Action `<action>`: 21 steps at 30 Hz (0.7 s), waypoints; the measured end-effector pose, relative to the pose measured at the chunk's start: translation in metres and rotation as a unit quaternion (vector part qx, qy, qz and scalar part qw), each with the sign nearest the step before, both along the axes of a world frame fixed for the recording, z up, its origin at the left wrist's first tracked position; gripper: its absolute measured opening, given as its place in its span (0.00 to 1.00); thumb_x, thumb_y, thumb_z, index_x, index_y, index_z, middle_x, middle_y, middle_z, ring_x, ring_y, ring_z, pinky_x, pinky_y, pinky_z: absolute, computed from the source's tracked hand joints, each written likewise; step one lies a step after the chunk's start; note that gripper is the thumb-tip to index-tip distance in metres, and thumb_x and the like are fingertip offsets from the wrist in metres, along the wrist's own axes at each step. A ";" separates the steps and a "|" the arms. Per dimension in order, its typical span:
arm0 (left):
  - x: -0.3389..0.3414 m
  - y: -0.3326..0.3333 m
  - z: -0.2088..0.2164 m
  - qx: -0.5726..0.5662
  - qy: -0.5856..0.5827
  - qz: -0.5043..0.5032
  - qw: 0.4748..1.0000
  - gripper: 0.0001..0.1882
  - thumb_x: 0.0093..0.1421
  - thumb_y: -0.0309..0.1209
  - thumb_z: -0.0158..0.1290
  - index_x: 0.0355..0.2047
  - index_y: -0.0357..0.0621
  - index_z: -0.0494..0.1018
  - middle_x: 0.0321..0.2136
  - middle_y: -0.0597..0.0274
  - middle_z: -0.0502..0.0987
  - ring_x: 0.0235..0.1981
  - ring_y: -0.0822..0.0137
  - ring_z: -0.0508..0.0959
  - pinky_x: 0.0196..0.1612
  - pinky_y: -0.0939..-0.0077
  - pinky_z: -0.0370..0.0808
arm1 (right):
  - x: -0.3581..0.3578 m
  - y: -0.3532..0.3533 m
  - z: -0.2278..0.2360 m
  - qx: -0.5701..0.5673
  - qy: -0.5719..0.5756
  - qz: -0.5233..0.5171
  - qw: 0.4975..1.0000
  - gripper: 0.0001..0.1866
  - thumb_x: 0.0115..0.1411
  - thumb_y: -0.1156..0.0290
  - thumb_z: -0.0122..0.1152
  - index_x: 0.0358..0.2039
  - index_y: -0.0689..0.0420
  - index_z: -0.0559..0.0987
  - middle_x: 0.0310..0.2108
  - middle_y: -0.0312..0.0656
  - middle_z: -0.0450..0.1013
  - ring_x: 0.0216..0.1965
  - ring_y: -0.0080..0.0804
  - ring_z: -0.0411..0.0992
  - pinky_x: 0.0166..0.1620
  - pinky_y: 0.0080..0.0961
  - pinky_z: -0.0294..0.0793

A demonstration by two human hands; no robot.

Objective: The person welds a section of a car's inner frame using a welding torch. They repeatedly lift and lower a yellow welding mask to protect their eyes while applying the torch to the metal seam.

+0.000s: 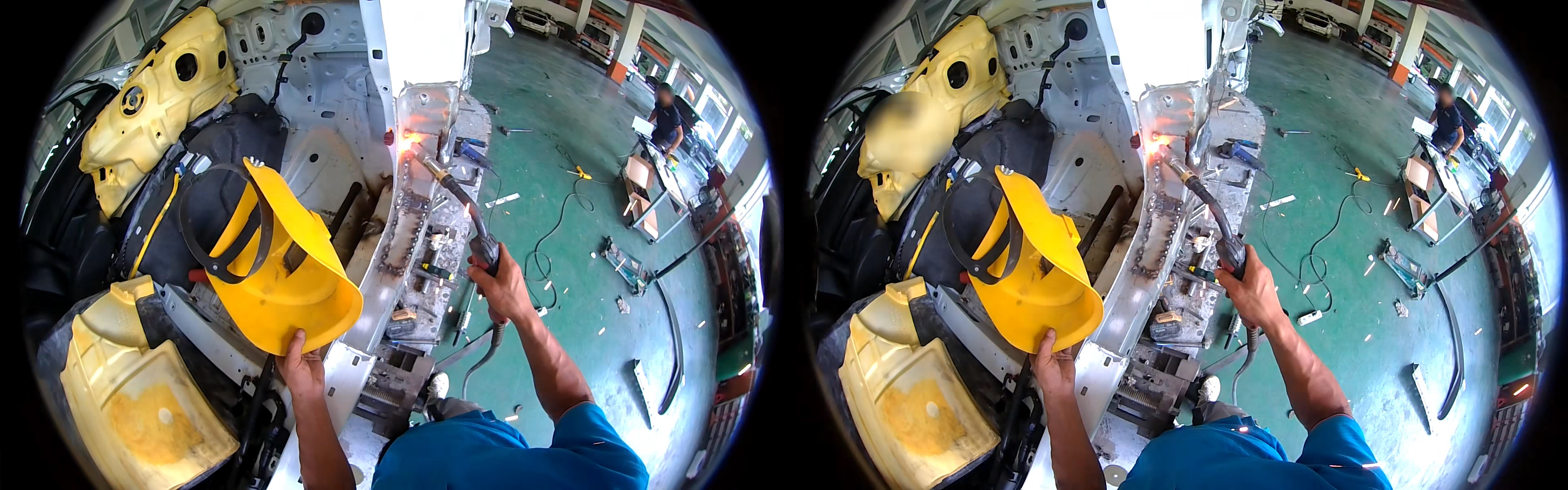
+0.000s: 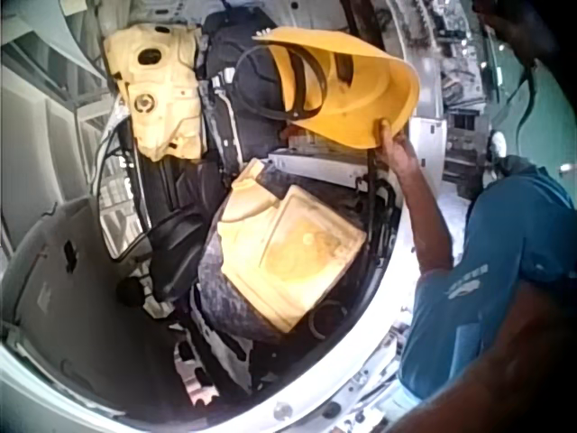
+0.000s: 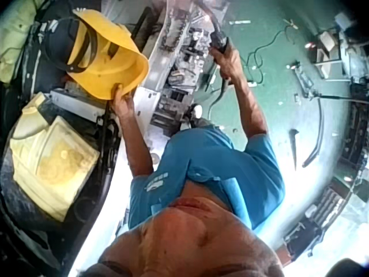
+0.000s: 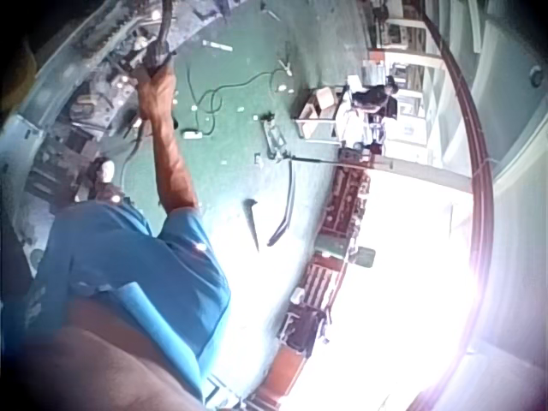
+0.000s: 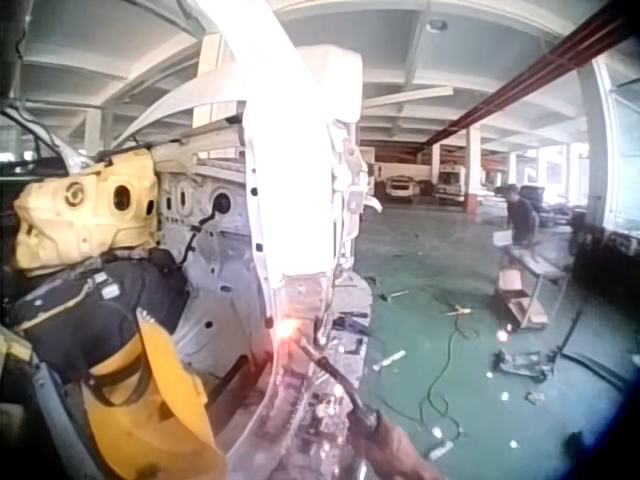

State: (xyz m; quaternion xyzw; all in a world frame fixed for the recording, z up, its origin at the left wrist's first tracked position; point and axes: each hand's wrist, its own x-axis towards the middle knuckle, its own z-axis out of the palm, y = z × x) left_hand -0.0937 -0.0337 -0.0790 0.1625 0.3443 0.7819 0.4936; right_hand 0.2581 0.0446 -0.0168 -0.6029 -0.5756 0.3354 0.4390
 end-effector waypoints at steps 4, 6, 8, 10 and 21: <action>-0.002 0.000 0.000 0.002 -0.007 -0.008 1.000 0.29 0.60 0.20 0.54 0.62 0.40 0.61 0.55 0.53 0.72 0.54 0.57 0.76 0.55 0.60 0.77 | 0.001 0.001 -0.001 0.003 -0.011 0.001 1.000 0.18 0.56 0.65 0.65 0.39 0.62 0.69 0.22 0.44 0.72 0.23 0.31 0.72 0.29 0.34 0.72; -0.002 -0.001 0.001 0.004 -0.016 -0.009 1.000 0.29 0.59 0.19 0.54 0.61 0.42 0.62 0.54 0.54 0.73 0.54 0.57 0.76 0.56 0.60 0.77 | -0.001 0.000 0.004 -0.006 -0.019 0.001 1.000 0.18 0.55 0.65 0.65 0.38 0.62 0.69 0.22 0.44 0.72 0.23 0.32 0.72 0.29 0.34 0.72; -0.001 -0.001 0.002 0.008 -0.015 -0.008 1.000 0.29 0.59 0.19 0.54 0.61 0.42 0.62 0.54 0.54 0.73 0.54 0.57 0.76 0.56 0.60 0.77 | -0.002 -0.001 0.008 -0.013 -0.031 -0.002 0.999 0.18 0.55 0.65 0.65 0.38 0.62 0.69 0.22 0.45 0.72 0.23 0.32 0.72 0.29 0.34 0.72; 0.000 -0.001 0.002 0.011 -0.006 -0.005 1.000 0.29 0.60 0.19 0.54 0.62 0.42 0.61 0.55 0.55 0.72 0.54 0.57 0.76 0.55 0.60 0.77 | -0.002 -0.001 0.008 -0.012 -0.040 -0.004 0.999 0.18 0.55 0.65 0.65 0.39 0.62 0.69 0.21 0.45 0.72 0.22 0.33 0.72 0.29 0.34 0.72; -0.004 -0.001 -0.002 -0.012 0.001 -0.011 1.000 0.29 0.60 0.21 0.55 0.61 0.39 0.62 0.54 0.55 0.73 0.51 0.60 0.78 0.51 0.67 0.78 | -0.002 -0.002 0.002 0.004 -0.009 -0.004 1.000 0.20 0.55 0.64 0.66 0.40 0.63 0.69 0.22 0.46 0.72 0.23 0.35 0.72 0.30 0.36 0.71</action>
